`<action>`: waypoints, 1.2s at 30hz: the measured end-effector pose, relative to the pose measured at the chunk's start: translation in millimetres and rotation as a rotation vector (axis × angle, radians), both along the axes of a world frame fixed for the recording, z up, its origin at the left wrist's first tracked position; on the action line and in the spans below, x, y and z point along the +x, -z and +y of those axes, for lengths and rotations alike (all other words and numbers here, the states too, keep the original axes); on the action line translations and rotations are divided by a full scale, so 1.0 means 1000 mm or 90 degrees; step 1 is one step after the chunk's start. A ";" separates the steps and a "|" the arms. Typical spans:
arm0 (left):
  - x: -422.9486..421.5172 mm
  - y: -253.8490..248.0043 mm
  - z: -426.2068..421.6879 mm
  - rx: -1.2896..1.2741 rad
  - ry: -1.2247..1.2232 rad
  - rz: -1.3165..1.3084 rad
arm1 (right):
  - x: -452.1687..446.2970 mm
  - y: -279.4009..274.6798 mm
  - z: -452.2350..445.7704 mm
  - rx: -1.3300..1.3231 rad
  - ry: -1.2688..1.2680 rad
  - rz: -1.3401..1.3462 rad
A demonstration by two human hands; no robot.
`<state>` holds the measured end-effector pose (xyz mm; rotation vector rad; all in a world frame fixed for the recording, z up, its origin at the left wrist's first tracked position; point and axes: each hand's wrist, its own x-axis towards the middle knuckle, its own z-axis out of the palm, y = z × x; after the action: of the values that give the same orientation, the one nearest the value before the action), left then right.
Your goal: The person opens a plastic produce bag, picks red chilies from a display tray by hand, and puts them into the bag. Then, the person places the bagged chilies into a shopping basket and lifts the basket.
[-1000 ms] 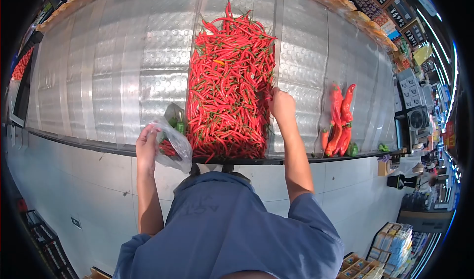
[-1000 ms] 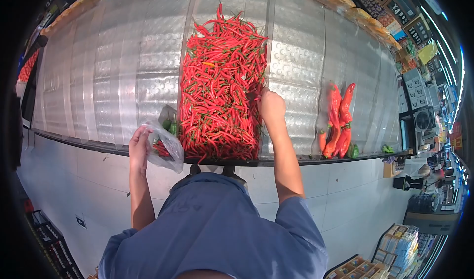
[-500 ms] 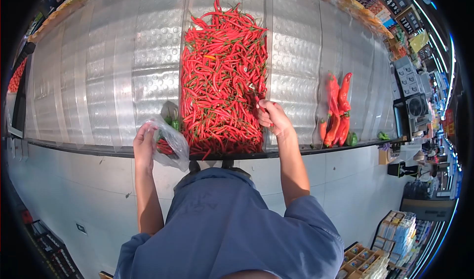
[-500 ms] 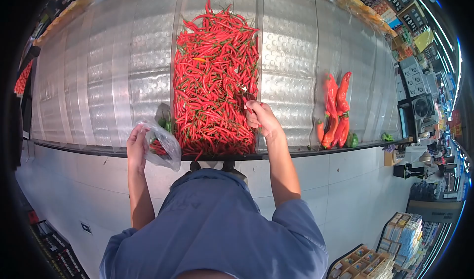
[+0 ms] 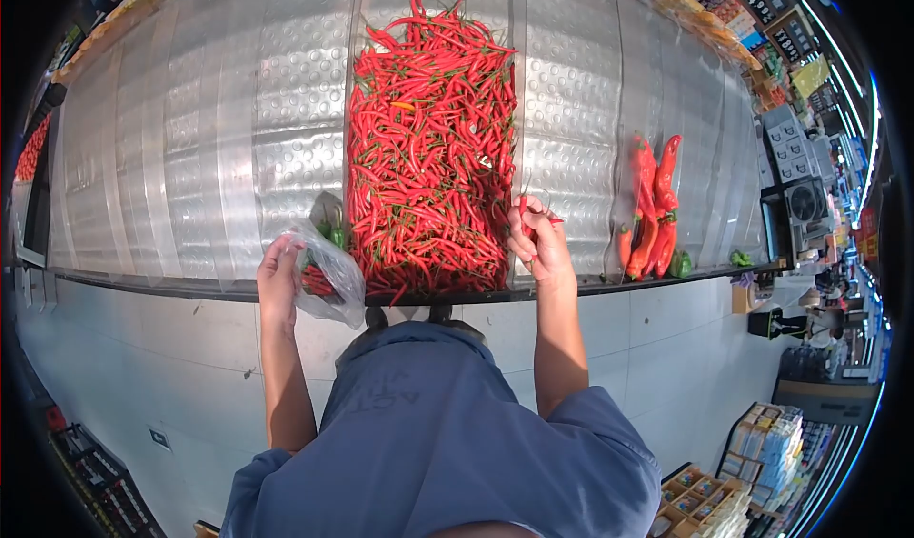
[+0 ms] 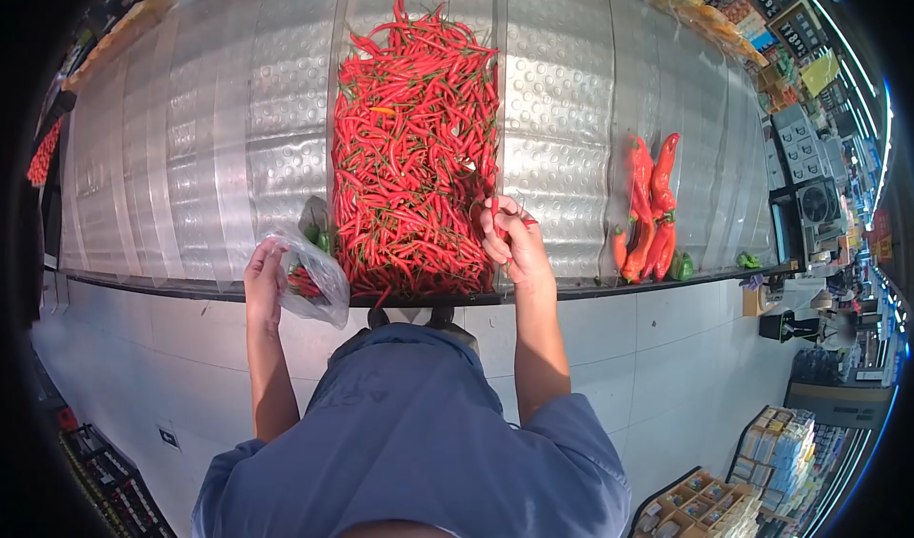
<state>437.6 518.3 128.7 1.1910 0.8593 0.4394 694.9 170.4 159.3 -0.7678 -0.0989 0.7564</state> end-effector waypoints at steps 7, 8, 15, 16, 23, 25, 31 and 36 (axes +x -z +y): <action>0.004 0.001 -0.002 0.002 0.006 0.004 | 0.002 -0.003 -0.036 -0.024 0.027 -0.039; 0.005 0.002 -0.001 0.002 0.008 0.003 | 0.003 0.003 -0.040 0.004 0.035 -0.028; 0.005 0.006 0.003 -0.006 0.023 0.008 | -0.002 -0.010 -0.025 -0.154 0.088 -0.128; 0.005 0.006 0.003 -0.008 0.026 0.011 | -0.001 -0.009 -0.019 -0.154 0.087 -0.128; 0.004 0.004 0.003 -0.008 0.022 -0.001 | 0.045 0.007 0.013 -0.552 0.069 -0.374; 0.005 0.004 0.003 -0.006 0.018 -0.007 | 0.049 0.004 0.037 -0.732 0.125 -0.532; 0.001 -0.008 0.001 -0.013 0.013 -0.007 | 0.062 0.021 0.083 -1.204 0.177 -0.899; -0.005 -0.005 0.002 -0.021 0.006 -0.013 | 0.070 0.026 0.094 -1.205 0.147 -0.866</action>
<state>432.5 520.0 133.4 1.1590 0.8406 0.4275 765.3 264.5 133.5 -2.9415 -0.5298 -0.2963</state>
